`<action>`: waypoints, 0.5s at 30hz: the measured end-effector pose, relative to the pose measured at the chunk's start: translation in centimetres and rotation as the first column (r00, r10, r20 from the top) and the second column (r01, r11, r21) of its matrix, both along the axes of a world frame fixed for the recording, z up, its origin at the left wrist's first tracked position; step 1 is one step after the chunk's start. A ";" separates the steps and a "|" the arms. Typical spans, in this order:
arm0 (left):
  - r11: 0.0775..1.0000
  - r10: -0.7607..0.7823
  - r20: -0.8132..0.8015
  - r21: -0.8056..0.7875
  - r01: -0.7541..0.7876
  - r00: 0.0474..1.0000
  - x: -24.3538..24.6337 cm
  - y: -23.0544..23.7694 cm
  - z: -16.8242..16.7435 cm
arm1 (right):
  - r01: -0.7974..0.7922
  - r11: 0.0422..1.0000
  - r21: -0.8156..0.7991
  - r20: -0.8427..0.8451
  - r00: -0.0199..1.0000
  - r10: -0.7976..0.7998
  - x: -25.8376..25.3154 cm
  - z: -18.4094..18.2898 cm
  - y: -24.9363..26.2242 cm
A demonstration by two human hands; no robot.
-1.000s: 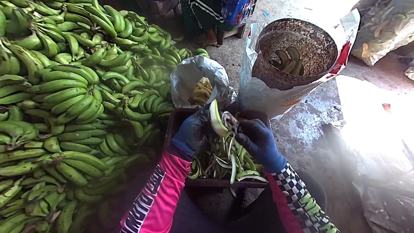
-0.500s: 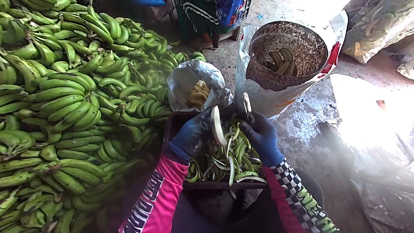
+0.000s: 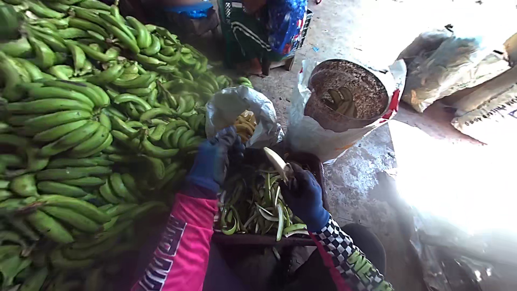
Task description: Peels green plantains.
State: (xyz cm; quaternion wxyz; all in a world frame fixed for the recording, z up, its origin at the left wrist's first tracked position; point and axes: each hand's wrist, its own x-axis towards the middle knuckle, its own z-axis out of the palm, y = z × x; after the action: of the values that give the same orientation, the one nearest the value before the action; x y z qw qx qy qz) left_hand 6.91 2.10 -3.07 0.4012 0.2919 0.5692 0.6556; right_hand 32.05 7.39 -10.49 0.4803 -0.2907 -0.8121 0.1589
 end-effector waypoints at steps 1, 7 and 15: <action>0.997 0.075 0.017 0.031 -0.076 0.997 -1.2 0.0 0.5 | -0.022 0.997 0.069 -0.034 0.999 0.025 -0.3 0.9 -0.1; 0.943 0.303 0.160 0.092 -0.320 0.939 -5.8 -1.4 1.8 | 0.267 0.962 -0.052 0.348 0.908 -0.233 -8.0 9.3 4.6; 0.897 0.361 0.249 0.172 -0.407 0.899 -8.2 -2.6 3.0 | -0.014 0.911 -0.413 0.672 0.670 0.315 -18.2 -1.4 4.2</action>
State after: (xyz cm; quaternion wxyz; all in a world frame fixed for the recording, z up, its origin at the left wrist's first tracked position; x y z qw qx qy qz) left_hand -1.32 -0.50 -0.03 0.2864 0.1447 0.4941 0.8080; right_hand 13.85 11.60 -11.94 0.0382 -0.3393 -0.9123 0.2259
